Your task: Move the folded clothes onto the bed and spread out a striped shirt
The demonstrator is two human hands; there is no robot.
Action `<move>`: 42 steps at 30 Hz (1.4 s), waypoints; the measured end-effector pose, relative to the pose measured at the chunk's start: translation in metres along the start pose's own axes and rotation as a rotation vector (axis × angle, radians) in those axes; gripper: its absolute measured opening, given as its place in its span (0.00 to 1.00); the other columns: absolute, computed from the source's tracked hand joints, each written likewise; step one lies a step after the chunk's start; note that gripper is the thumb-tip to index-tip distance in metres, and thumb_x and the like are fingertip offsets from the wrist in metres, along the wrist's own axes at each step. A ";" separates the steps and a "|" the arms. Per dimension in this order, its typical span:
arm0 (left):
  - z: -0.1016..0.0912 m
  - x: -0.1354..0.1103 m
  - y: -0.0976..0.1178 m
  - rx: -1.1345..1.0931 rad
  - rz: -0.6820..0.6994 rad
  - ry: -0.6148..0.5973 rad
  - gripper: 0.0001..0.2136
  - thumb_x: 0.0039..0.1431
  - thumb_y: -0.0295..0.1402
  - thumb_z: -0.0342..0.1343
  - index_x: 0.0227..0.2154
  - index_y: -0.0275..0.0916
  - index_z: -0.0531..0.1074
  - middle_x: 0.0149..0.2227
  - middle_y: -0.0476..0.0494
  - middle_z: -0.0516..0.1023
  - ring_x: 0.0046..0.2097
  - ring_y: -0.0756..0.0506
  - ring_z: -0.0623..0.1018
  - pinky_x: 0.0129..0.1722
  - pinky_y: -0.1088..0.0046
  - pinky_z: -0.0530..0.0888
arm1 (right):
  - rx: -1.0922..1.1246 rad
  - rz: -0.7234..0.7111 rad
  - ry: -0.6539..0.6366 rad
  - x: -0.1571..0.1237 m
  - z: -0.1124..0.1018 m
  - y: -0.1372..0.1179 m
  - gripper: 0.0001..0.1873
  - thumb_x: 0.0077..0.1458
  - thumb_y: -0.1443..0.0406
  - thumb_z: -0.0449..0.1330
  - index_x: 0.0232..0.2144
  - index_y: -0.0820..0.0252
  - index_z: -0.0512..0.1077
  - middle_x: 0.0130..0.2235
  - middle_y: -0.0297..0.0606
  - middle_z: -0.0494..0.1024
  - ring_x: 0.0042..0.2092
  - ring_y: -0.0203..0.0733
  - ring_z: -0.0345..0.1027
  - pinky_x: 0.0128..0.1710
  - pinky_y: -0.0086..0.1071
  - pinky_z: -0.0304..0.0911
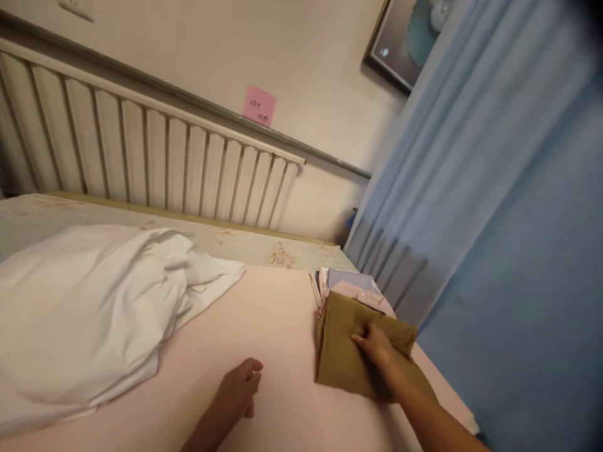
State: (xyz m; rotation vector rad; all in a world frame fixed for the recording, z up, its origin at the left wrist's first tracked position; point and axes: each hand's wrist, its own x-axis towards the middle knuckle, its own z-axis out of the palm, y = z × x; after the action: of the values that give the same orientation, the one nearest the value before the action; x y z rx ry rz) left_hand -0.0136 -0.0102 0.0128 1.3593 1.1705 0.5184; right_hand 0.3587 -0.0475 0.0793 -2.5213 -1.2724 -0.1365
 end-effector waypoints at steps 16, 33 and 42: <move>0.002 0.003 -0.004 -0.026 0.007 -0.014 0.11 0.59 0.31 0.42 0.42 0.38 0.65 0.25 0.55 0.65 0.16 0.55 0.66 0.18 0.78 0.66 | 0.689 -0.253 0.121 -0.032 -0.063 -0.100 0.13 0.51 0.54 0.51 0.22 0.56 0.61 0.25 0.31 0.67 0.30 0.41 0.62 0.31 0.30 0.59; 0.006 0.002 -0.004 -0.069 0.014 -0.008 0.10 0.57 0.28 0.43 0.38 0.37 0.67 0.24 0.55 0.64 0.17 0.54 0.66 0.17 0.78 0.67 | 0.936 -0.889 -0.111 0.023 -0.138 -0.370 0.07 0.52 0.62 0.57 0.29 0.61 0.69 0.28 0.28 0.70 0.33 0.32 0.65 0.40 0.31 0.61; 0.006 0.001 -0.002 0.007 0.021 -0.011 0.10 0.58 0.30 0.44 0.40 0.38 0.66 0.25 0.54 0.67 0.18 0.55 0.67 0.19 0.79 0.67 | 0.230 -0.242 -0.189 -0.018 -0.062 -0.078 0.13 0.45 0.58 0.62 0.18 0.59 0.67 0.19 0.34 0.69 0.25 0.40 0.65 0.28 0.31 0.55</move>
State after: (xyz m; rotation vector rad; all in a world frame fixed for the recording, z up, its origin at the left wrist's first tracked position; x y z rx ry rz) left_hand -0.0094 -0.0127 0.0094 1.3802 1.1506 0.5218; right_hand 0.2894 -0.0381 0.1523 -2.2214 -1.5665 0.1889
